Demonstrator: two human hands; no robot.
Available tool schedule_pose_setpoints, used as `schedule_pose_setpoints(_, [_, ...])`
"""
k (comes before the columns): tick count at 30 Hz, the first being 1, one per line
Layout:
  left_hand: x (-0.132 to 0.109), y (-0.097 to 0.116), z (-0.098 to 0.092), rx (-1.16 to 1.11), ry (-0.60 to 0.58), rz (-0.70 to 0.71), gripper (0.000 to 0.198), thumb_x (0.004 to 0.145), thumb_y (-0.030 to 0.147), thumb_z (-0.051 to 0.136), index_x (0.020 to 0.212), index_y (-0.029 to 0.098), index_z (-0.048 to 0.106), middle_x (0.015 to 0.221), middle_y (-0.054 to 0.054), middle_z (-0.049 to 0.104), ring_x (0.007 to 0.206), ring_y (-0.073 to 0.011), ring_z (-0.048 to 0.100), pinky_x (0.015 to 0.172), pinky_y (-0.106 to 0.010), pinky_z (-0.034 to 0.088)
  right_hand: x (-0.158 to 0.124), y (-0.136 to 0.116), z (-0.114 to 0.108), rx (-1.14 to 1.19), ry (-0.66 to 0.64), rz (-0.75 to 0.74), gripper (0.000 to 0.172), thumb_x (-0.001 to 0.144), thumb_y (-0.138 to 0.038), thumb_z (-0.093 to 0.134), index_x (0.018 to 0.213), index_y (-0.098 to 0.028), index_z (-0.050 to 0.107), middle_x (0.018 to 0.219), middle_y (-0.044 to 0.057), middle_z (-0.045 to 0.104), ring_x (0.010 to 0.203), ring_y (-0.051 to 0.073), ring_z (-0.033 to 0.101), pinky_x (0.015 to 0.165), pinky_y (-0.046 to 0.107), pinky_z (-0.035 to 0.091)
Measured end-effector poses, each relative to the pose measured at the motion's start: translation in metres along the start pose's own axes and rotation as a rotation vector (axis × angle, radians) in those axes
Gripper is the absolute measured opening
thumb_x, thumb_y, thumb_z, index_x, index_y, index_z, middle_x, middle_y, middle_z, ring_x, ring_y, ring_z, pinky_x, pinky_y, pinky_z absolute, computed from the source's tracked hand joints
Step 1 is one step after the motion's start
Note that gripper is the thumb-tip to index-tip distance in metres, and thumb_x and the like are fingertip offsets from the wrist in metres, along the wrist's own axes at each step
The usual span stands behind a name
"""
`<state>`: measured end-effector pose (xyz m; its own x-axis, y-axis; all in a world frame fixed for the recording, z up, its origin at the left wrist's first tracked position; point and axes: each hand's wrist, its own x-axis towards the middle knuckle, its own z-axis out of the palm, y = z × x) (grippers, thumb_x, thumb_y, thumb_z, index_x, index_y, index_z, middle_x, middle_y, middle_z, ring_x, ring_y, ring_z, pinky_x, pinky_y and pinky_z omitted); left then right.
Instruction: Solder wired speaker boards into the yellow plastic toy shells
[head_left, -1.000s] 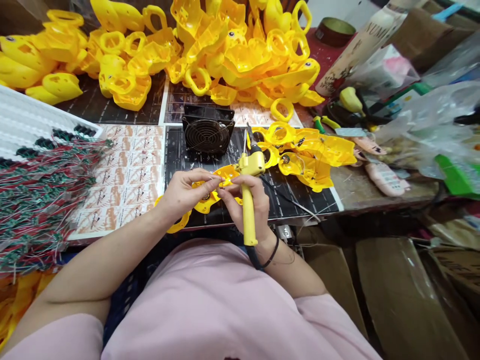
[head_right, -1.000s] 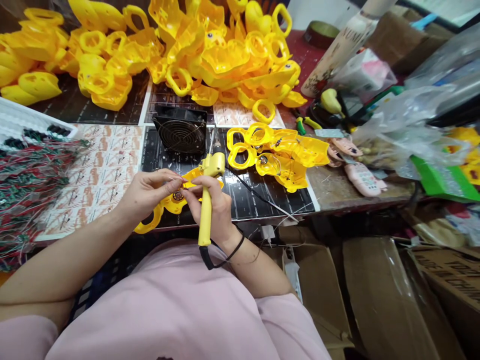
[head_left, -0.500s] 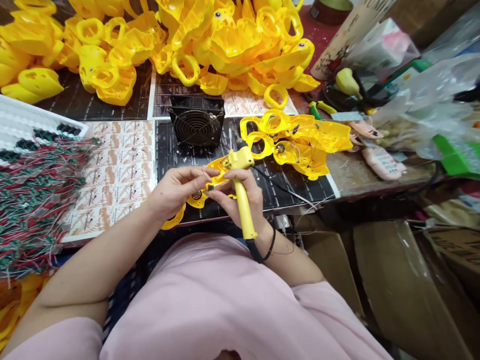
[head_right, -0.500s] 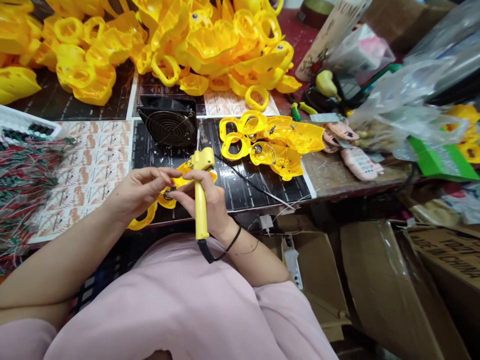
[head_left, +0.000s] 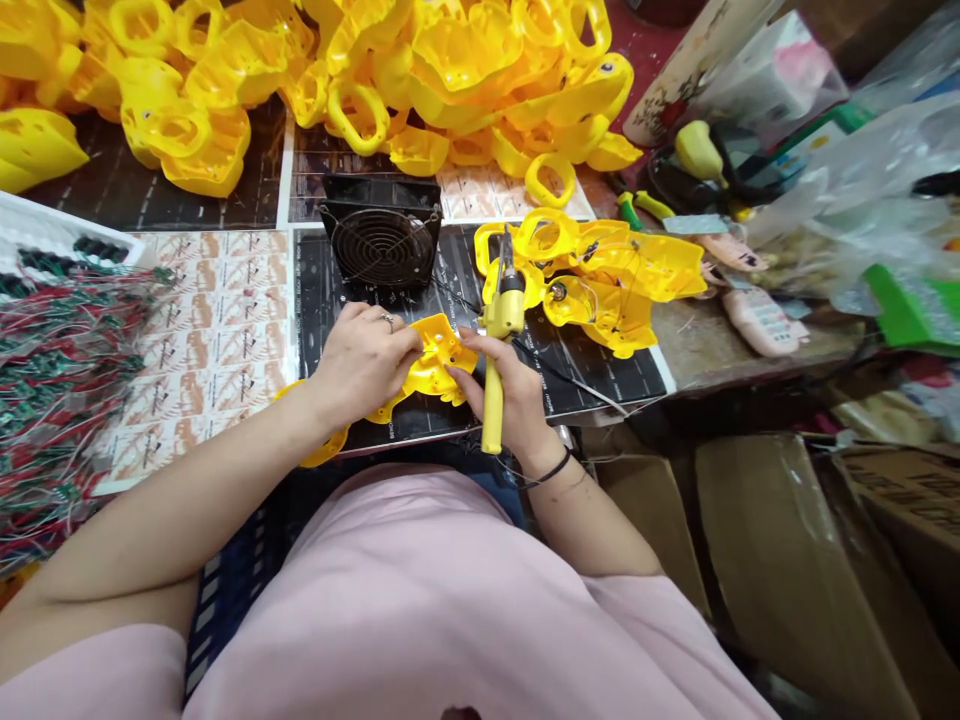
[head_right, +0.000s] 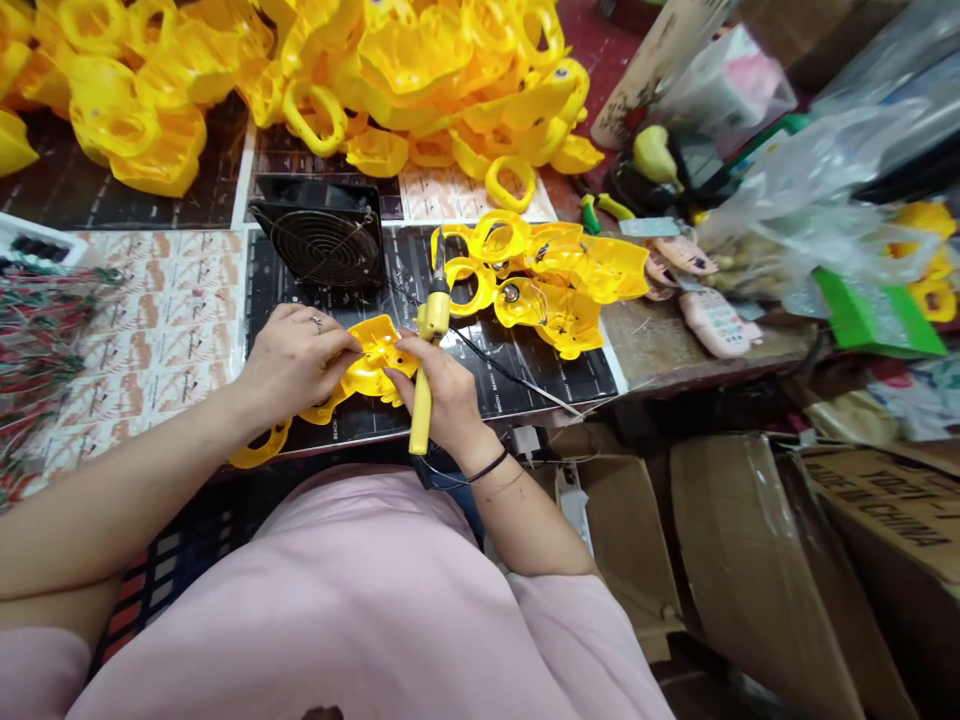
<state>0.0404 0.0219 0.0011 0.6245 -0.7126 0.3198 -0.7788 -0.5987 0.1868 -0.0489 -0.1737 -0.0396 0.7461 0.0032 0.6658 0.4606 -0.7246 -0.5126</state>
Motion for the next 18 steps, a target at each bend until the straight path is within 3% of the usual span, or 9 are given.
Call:
schedule_pose_setpoints(3, [0.001,0.002,0.008,0.125,0.021,0.076,0.019,0.087,0.022,0.056,0.079,0.018,0.073,0.079,-0.010,0.070,0.083,-0.0274,0.064,0.081,-0.047,0.050,0.004,-0.009,-0.017,0.031,0.085,-0.027,0.025,0.091,-0.019,0.070,0.114,-0.026,0.063,0.106,0.003,0.077,0.093,0.018,0.076,0.084,0.029,0.064])
schedule_pose_setpoints(5, [-0.001,0.002,0.011,0.145,0.045,0.091,0.019,0.088,0.020,0.055,0.079,0.017,0.073,0.081,-0.011,0.070,0.085,-0.0279,0.063,0.079,-0.046,0.051,0.004,-0.014,-0.034,0.038,0.075,-0.079,0.024,0.091,-0.019,0.071,0.113,-0.026,0.065,0.094,0.000,0.078,0.081,0.015,0.076,0.076,0.026,0.064])
schedule_pose_setpoints(8, [-0.004,0.002,0.015,0.113,0.076,0.061,0.021,0.089,0.017,0.053,0.080,0.017,0.072,0.102,-0.013,0.072,0.100,-0.0276,0.064,0.082,-0.041,0.054,0.000,-0.020,-0.062,0.032,0.004,-0.163,0.040,0.098,-0.041,0.060,0.135,-0.027,0.057,0.078,-0.001,0.076,0.066,0.015,0.074,0.062,0.025,0.063])
schedule_pose_setpoints(10, [-0.006,0.004,0.017,0.077,0.093,0.038,0.021,0.090,0.015,0.052,0.083,0.016,0.072,0.118,-0.013,0.070,0.108,-0.0261,0.064,0.084,-0.038,0.055,-0.005,-0.023,-0.078,-0.032,0.046,-0.149,0.063,0.099,-0.059,0.048,0.149,-0.022,0.045,0.084,0.005,0.077,0.064,0.017,0.073,0.056,0.027,0.061])
schedule_pose_setpoints(12, [-0.006,0.005,0.018,0.051,0.090,0.028,0.020,0.091,0.016,0.053,0.086,0.015,0.072,0.121,-0.013,0.071,0.107,-0.0249,0.066,0.083,-0.035,0.056,-0.010,-0.027,-0.087,-0.166,0.148,-0.100,0.067,0.097,-0.064,0.047,0.148,-0.021,0.047,0.095,0.010,0.077,0.066,0.019,0.073,0.055,0.030,0.061])
schedule_pose_setpoints(15, [-0.005,0.007,0.018,0.024,0.055,0.010,0.019,0.092,0.017,0.054,0.087,0.015,0.073,0.118,-0.014,0.073,0.102,-0.0255,0.070,0.080,-0.036,0.058,-0.013,-0.036,-0.089,-0.241,0.120,-0.042,0.043,0.095,-0.043,0.063,0.134,-0.024,0.060,0.093,0.006,0.076,0.065,0.017,0.071,0.059,0.029,0.061])
schedule_pose_setpoints(18, [-0.003,0.008,0.017,-0.010,0.048,-0.007,0.019,0.092,0.017,0.056,0.087,0.014,0.074,0.118,-0.017,0.073,0.103,-0.0282,0.071,0.080,-0.038,0.058,-0.011,-0.042,-0.078,-0.190,-0.002,-0.069,0.038,0.090,-0.027,0.069,0.127,-0.023,0.059,0.085,0.003,0.076,0.060,0.015,0.069,0.057,0.025,0.061])
